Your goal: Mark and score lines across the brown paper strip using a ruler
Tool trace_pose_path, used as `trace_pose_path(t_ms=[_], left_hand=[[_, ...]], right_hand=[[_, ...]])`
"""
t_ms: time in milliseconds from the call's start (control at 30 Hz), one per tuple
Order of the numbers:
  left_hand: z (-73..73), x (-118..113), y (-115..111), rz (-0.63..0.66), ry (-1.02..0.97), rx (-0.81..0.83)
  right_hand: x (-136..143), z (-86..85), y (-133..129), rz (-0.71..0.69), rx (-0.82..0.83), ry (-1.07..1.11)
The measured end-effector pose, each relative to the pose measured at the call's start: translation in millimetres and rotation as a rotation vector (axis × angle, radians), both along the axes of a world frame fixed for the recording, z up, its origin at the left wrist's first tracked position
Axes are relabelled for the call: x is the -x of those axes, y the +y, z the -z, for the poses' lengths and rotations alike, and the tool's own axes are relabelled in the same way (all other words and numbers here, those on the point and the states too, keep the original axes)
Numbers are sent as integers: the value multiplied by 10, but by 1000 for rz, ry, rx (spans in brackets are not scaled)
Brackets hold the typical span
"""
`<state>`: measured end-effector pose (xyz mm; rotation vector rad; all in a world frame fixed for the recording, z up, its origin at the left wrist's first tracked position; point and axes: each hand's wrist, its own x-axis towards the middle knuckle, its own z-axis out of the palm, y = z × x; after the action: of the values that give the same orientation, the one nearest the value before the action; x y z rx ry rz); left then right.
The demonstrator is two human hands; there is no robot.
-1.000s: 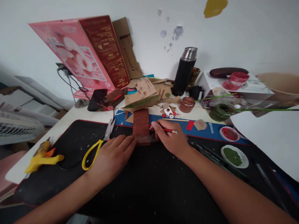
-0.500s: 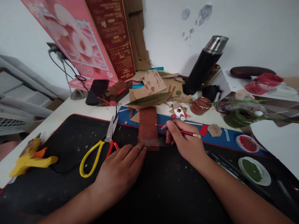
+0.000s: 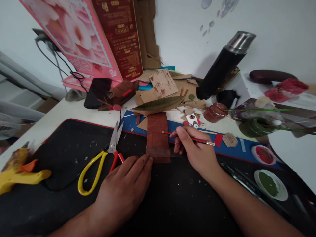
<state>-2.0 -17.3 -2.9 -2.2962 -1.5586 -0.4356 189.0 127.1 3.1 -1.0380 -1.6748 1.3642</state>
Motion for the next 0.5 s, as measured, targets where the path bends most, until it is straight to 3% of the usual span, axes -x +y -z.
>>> trace_pose_path(t_ms=[500], left_hand=[[-8, 5, 3, 6, -10, -6]], right_hand=[[20, 18, 1, -2, -12, -47]])
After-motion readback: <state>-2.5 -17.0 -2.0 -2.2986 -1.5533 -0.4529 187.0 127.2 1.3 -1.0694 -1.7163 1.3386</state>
